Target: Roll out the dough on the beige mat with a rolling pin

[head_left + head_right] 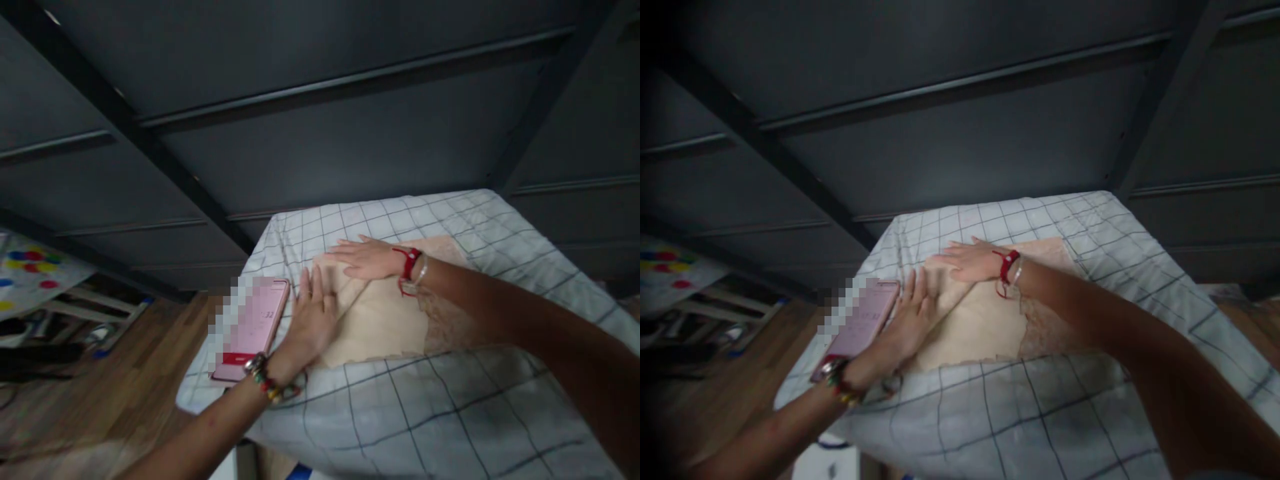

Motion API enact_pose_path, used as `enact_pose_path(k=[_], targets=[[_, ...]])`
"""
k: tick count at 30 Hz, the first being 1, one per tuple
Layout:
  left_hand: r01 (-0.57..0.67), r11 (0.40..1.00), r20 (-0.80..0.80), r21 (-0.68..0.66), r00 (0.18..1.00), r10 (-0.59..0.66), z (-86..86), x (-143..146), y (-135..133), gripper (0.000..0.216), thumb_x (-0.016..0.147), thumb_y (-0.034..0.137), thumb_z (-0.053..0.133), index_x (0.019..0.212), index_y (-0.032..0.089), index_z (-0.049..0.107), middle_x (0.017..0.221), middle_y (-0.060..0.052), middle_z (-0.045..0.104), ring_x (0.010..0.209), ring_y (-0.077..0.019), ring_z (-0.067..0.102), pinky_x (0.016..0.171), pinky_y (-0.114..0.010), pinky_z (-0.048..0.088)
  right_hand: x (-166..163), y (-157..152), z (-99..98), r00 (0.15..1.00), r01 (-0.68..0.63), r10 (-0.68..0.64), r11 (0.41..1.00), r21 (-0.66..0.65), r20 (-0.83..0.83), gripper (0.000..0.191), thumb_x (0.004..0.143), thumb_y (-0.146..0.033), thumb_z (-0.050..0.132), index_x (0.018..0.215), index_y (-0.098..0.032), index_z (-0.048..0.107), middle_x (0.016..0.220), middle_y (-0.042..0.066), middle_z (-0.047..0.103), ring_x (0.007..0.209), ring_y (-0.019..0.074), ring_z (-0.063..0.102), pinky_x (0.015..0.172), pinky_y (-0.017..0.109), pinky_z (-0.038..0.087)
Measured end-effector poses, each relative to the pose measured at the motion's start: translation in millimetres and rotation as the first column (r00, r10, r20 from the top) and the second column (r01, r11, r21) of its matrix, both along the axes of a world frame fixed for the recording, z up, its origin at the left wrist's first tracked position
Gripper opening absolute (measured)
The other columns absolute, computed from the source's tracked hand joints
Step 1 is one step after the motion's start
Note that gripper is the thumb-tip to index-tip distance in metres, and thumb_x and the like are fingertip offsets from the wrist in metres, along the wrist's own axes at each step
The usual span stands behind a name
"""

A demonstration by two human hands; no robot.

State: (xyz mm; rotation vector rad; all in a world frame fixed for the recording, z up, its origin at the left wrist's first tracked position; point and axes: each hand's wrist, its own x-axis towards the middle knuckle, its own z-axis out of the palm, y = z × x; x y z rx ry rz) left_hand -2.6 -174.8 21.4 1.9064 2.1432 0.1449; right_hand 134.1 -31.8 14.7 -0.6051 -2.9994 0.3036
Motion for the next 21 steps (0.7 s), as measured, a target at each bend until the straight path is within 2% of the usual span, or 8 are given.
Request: enact_pose_path(k=[2,4,7,9,13,15,19,21], targets=[[0.062,0.997,0.028,0.05,0.998,-0.063,-0.9,6.6,-5.3,0.059,0.093,0.028,0.019,0.145,0.001,0.014,0.154,-0.019,0.007,0.141,-0.0262,-0.001,0.113,-0.045,0.019,9.6,-1.5,-2.7,0.997,-0.068,0.068,0.998,-0.002,-0.04,0.052,0.094,-0.033,0.035,0.145,-0.025,0.029,0.151,0.0,0.028,0.139,0.0228,0.023,0.112,0.049,0.018],[0.059,0.995,0.024,0.078,0.998,-0.061,-3.4,7.3,-3.6,0.058,0.093,0.028,0.02,0.145,0.001,0.017,0.153,-0.02,0.009,0.141,-0.0262,0.0,0.112,-0.047,0.019,12.3,-1.8,-2.3,0.992,-0.097,0.095,0.995,-0.019,-0.084,0.051,0.094,-0.034,0.034,0.145,-0.025,0.03,0.151,0.0,0.029,0.138,0.0235,0.025,0.111,0.049,0.019],[-0.094,0.995,-0.003,0.031,0.996,0.094,-6.6,0.7,5.2,0.055,0.092,0.02,0.017,0.143,-0.002,0.022,0.152,-0.022,0.013,0.14,-0.0316,-0.002,0.109,-0.057,0.018,5.6,-0.2,2.9,0.987,-0.106,0.1,0.993,-0.043,-0.128,0.052,0.094,-0.036,0.036,0.144,-0.026,0.03,0.149,-0.002,0.032,0.136,0.0246,0.028,0.111,0.048,0.02],[-0.135,0.991,0.01,-0.002,0.991,0.135,-6.2,2.4,4.4,0.055,0.092,0.019,0.017,0.142,-0.004,0.022,0.152,-0.023,0.013,0.14,-0.0326,-0.002,0.109,-0.057,0.019,7.2,-1.4,6.2,0.984,-0.117,0.11,0.992,-0.045,-0.137,0.052,0.094,-0.036,0.036,0.144,-0.026,0.029,0.149,-0.003,0.032,0.136,0.0241,0.027,0.11,0.047,0.021],[0.066,0.996,0.088,0.064,0.994,-0.071,-3.5,25.9,-14.7,0.059,0.093,0.028,0.021,0.144,-0.001,0.018,0.153,-0.02,0.01,0.141,-0.026,0.002,0.113,-0.046,0.02,28.8,-9.2,7.0,0.986,-0.128,0.123,0.991,-0.045,-0.109,0.051,0.094,-0.037,0.033,0.144,-0.024,0.032,0.149,-0.002,0.033,0.138,0.0217,0.024,0.111,0.047,0.019],[0.081,0.993,0.113,0.086,0.989,-0.09,-4.0,32.2,-18.7,0.058,0.093,0.028,0.022,0.145,0.002,0.02,0.153,-0.017,0.012,0.141,-0.0241,0.004,0.114,-0.043,0.019,28.6,-10.3,6.0,0.988,-0.12,0.114,0.992,-0.047,-0.108,0.052,0.094,-0.038,0.032,0.144,-0.023,0.032,0.149,0.0,0.032,0.138,0.021,0.023,0.112,0.045,0.018],[-0.125,0.992,0.105,0.023,0.987,0.122,-5.9,23.2,-9.1,0.057,0.093,0.023,0.02,0.142,-0.005,0.021,0.152,-0.022,0.013,0.141,-0.0286,0.001,0.113,-0.047,0.015,0.1,-5.4,6.9,0.986,-0.114,0.105,0.991,-0.066,-0.128,0.053,0.093,-0.038,0.036,0.144,-0.024,0.03,0.146,-0.003,0.038,0.136,0.0212,0.027,0.109,0.043,0.024],[-0.164,0.986,0.104,0.016,0.981,0.162,-5.2,22.8,-8.9,0.057,0.092,0.022,0.018,0.141,-0.008,0.021,0.151,-0.024,0.012,0.14,-0.0306,0.0,0.113,-0.05,0.015,-3.7,-4.7,7.9,0.987,-0.118,0.109,0.99,-0.073,-0.121,0.054,0.092,-0.037,0.038,0.143,-0.025,0.031,0.145,-0.004,0.04,0.135,0.0219,0.029,0.109,0.043,0.025]])
